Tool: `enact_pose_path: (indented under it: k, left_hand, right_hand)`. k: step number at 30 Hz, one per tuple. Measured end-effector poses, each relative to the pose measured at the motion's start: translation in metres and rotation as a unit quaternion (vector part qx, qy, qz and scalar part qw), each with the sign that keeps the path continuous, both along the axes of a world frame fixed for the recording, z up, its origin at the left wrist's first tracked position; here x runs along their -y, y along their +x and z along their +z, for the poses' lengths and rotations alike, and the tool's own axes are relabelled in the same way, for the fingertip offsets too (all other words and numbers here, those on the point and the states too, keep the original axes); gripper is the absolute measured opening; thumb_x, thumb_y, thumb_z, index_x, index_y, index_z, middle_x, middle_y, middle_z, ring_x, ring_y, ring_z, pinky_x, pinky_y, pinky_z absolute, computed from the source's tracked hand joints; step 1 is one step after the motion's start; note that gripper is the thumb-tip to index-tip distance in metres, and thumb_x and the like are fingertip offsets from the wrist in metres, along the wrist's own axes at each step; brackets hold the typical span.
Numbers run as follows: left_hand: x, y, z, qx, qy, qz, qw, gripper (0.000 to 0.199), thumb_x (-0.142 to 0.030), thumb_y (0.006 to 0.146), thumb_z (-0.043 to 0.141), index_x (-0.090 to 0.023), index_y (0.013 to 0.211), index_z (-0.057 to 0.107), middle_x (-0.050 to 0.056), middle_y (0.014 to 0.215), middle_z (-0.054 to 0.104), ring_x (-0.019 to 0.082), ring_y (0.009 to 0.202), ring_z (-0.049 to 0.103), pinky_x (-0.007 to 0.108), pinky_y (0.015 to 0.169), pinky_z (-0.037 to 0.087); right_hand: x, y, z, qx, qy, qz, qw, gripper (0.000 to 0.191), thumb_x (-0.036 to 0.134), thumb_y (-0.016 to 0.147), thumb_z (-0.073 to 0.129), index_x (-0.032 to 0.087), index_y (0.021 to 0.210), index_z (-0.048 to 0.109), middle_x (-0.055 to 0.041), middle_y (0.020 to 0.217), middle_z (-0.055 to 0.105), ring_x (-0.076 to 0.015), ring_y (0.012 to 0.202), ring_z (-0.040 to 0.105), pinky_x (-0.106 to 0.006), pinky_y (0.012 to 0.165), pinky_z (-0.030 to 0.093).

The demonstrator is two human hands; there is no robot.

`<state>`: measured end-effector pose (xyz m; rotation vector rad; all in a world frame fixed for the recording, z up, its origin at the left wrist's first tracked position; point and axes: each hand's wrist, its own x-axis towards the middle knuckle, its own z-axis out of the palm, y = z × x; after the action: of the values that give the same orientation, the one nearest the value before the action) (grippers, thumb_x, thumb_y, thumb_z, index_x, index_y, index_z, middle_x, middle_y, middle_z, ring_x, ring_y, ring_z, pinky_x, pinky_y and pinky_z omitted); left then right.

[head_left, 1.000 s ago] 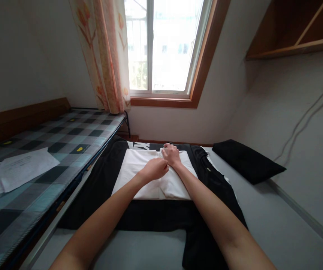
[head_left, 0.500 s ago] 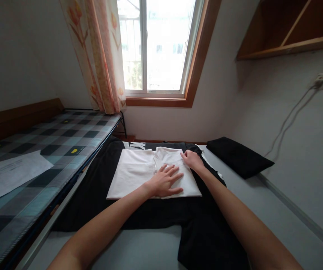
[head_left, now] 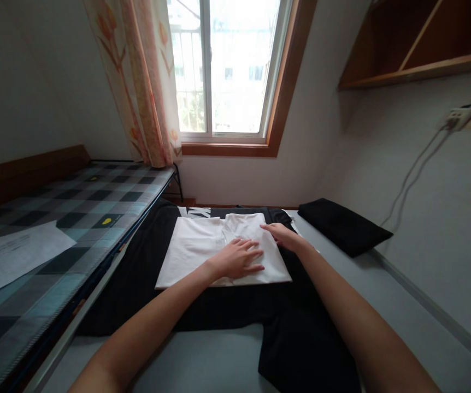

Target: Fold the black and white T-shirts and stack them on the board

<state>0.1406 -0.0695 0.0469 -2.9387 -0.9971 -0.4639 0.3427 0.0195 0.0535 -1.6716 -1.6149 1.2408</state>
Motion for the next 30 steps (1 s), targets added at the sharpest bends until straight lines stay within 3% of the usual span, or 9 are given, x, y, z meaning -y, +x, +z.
enact_pose_path:
  k: [4, 7, 10, 13, 16, 21, 25, 27, 30]
  left_hand:
    - [-0.008, -0.013, 0.020, 0.024, -0.040, 0.020, 0.999, 0.040, -0.048, 0.094, 0.045, -0.022, 0.118, 0.061, 0.009, 0.124, 0.062, 0.022, 0.107, 0.061, 0.033, 0.092, 0.044]
    - [-0.012, -0.026, 0.036, 0.015, -0.089, 0.056, 0.994, 0.030, -0.045, 0.086, 0.060, -0.019, 0.100, 0.066, 0.006, 0.100, 0.068, 0.019, 0.086, 0.063, 0.028, 0.075, 0.046]
    - [-0.012, -0.035, 0.047, -0.034, -0.194, 0.061, 0.978, 0.031, -0.048, 0.075, 0.070, -0.019, 0.082, 0.064, 0.000, 0.076, 0.066, 0.015, 0.066, 0.059, 0.024, 0.059, 0.041]
    - [-0.014, -0.043, 0.049, -0.026, -0.224, 0.098, 0.969, 0.027, -0.046, 0.075, 0.070, -0.021, 0.082, 0.065, -0.001, 0.073, 0.065, 0.014, 0.061, 0.057, 0.023, 0.057, 0.038]
    - [-0.019, -0.053, 0.050, 0.043, -0.152, 0.173, 0.972, 0.021, -0.042, 0.080, 0.065, -0.022, 0.087, 0.066, 0.002, 0.079, 0.067, 0.016, 0.067, 0.059, 0.024, 0.062, 0.040]
    - [-0.028, -0.067, 0.055, 0.137, -0.120, 0.213, 0.960, 0.026, -0.047, 0.082, 0.061, -0.022, 0.087, 0.067, 0.003, 0.083, 0.067, 0.018, 0.072, 0.061, 0.026, 0.068, 0.045]
    - [-0.032, -0.058, 0.039, 0.158, -0.138, 0.131, 0.969, 0.035, -0.051, 0.085, 0.056, -0.022, 0.100, 0.068, 0.007, 0.099, 0.068, 0.020, 0.088, 0.063, 0.028, 0.081, 0.047]
    - [-0.032, -0.050, 0.021, 0.128, -0.142, 0.083, 0.978, 0.041, -0.052, 0.085, 0.056, -0.023, 0.112, 0.065, 0.009, 0.114, 0.065, 0.023, 0.103, 0.061, 0.032, 0.092, 0.045]
    - [-0.029, -0.040, -0.008, 0.070, -0.098, 0.084, 0.989, 0.052, -0.055, 0.084, 0.057, -0.024, 0.126, 0.058, 0.011, 0.130, 0.056, 0.027, 0.122, 0.051, 0.041, 0.105, 0.036]
  right_hand:
    - [0.004, 0.008, -0.003, -0.137, -0.091, 0.046, 0.985, 0.028, 0.042, 0.080, 0.069, 0.016, 0.077, 0.059, -0.0008, 0.065, 0.061, -0.0103, 0.052, 0.054, -0.020, 0.047, 0.045]
    - [0.007, 0.009, -0.001, -0.168, -0.112, 0.072, 0.977, 0.024, 0.036, 0.080, 0.070, 0.016, 0.089, 0.062, -0.0064, 0.086, 0.069, -0.0141, 0.066, 0.063, -0.022, 0.056, 0.052]
    - [0.010, 0.005, 0.000, -0.173, -0.102, 0.088, 0.976, 0.036, 0.036, 0.080, 0.069, 0.021, 0.111, 0.056, -0.0092, 0.112, 0.067, -0.0187, 0.085, 0.067, -0.028, 0.068, 0.057]
    - [0.013, -0.002, -0.001, -0.117, -0.061, 0.060, 0.989, 0.049, 0.034, 0.079, 0.070, 0.022, 0.122, 0.049, -0.0121, 0.123, 0.062, -0.0216, 0.095, 0.066, -0.033, 0.076, 0.056]
    - [0.015, -0.005, -0.001, -0.057, 0.005, 0.039, 0.998, 0.047, 0.027, 0.078, 0.068, 0.018, 0.121, 0.050, -0.0133, 0.122, 0.062, -0.0216, 0.096, 0.065, -0.031, 0.078, 0.054]
    - [0.013, 0.026, 0.028, 0.015, 0.127, 0.032, 0.991, 0.041, 0.023, 0.080, 0.061, 0.016, 0.119, 0.055, -0.0097, 0.117, 0.066, -0.0204, 0.097, 0.064, -0.025, 0.079, 0.051]
    - [0.008, 0.080, 0.047, 0.094, 0.150, 0.018, 0.984, 0.038, 0.020, 0.077, 0.063, 0.013, 0.114, 0.059, -0.0105, 0.109, 0.068, -0.0209, 0.092, 0.064, -0.025, 0.077, 0.050]
    - [0.008, 0.105, 0.041, 0.126, 0.123, -0.004, 0.984, 0.039, 0.022, 0.074, 0.068, 0.011, 0.111, 0.061, -0.0132, 0.109, 0.068, -0.0224, 0.092, 0.064, -0.026, 0.076, 0.050]
    - [0.010, 0.128, 0.021, 0.150, 0.086, -0.042, 0.984, 0.046, 0.026, 0.072, 0.074, 0.011, 0.113, 0.062, -0.0164, 0.115, 0.066, -0.0240, 0.095, 0.064, -0.027, 0.073, 0.051]
